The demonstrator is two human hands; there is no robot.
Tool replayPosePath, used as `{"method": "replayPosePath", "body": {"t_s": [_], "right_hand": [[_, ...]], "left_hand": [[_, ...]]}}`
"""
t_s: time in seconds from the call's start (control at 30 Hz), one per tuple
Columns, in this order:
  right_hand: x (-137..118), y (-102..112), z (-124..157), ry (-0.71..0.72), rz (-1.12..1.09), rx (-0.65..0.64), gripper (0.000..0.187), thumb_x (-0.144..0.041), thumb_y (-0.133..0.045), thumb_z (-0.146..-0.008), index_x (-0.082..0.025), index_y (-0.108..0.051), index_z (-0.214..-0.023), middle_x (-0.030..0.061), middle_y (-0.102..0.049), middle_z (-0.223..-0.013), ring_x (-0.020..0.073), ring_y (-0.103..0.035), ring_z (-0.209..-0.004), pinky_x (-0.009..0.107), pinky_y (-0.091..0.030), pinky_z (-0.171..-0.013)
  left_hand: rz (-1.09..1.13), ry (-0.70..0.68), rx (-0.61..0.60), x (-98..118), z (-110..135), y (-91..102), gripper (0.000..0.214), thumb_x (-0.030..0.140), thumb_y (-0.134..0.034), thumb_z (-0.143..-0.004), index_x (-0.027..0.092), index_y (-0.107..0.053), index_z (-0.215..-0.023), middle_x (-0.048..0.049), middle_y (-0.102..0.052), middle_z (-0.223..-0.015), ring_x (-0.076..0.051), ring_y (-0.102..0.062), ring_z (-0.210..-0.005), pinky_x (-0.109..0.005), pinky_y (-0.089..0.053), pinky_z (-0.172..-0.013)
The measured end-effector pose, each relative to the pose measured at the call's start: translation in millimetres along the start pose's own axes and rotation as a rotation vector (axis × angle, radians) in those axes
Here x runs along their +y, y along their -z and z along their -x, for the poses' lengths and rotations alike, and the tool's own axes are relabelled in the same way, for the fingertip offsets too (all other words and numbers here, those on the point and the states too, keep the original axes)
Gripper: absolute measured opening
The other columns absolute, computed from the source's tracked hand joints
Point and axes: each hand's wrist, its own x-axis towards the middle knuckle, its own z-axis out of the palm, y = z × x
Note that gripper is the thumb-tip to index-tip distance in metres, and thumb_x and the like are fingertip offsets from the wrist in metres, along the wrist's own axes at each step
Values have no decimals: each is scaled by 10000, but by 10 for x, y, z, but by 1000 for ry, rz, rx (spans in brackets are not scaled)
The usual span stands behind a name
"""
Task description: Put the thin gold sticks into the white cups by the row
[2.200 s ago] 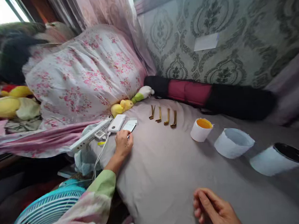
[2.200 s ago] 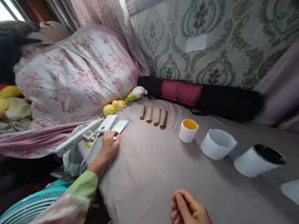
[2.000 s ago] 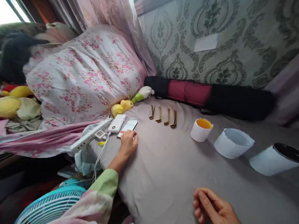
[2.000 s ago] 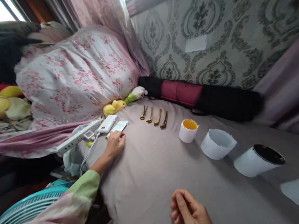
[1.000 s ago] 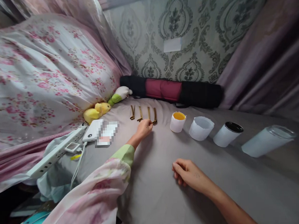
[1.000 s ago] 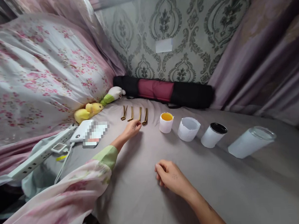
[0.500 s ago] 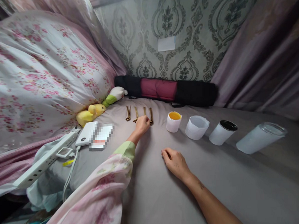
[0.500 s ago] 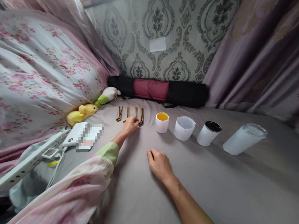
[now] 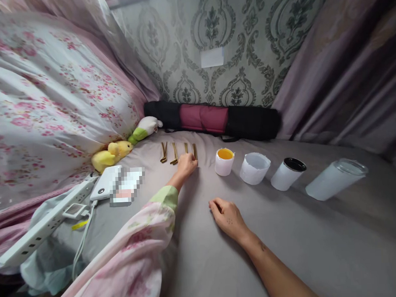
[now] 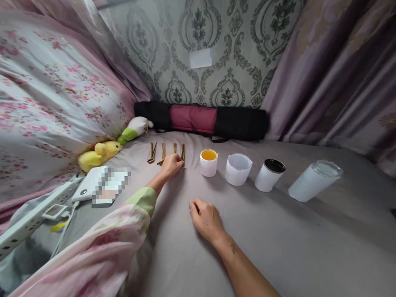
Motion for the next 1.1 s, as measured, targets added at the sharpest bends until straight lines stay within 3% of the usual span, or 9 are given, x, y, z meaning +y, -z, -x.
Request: {"method": "replayPosePath", "body": {"t_s": [0.37,1.1], "right_hand": [[-3,8,8,-2,-4,-6,390,-396,-337,-884,-179,-629,-742,50,-625,-657,118,-525,-588,213,-303,-565],[14,3,-4,9,0,-8,391,-393,-334,-885,-179,-630,-745,47,-623,-651,124,-539,-604,209,-310,-566]], "left_hand": [[-37,54,-33,36,-32,-33,222,191,-523,-688,145,-689,-826,-131,-664,-856,-226,-589,-854,-264,-423,-706],[-40,92,-17,54,-19,-48,251,215,-519,-703,159,-693,-876,-142,-667,-893,-229,-595,-869,-264,-421,-704]]}}
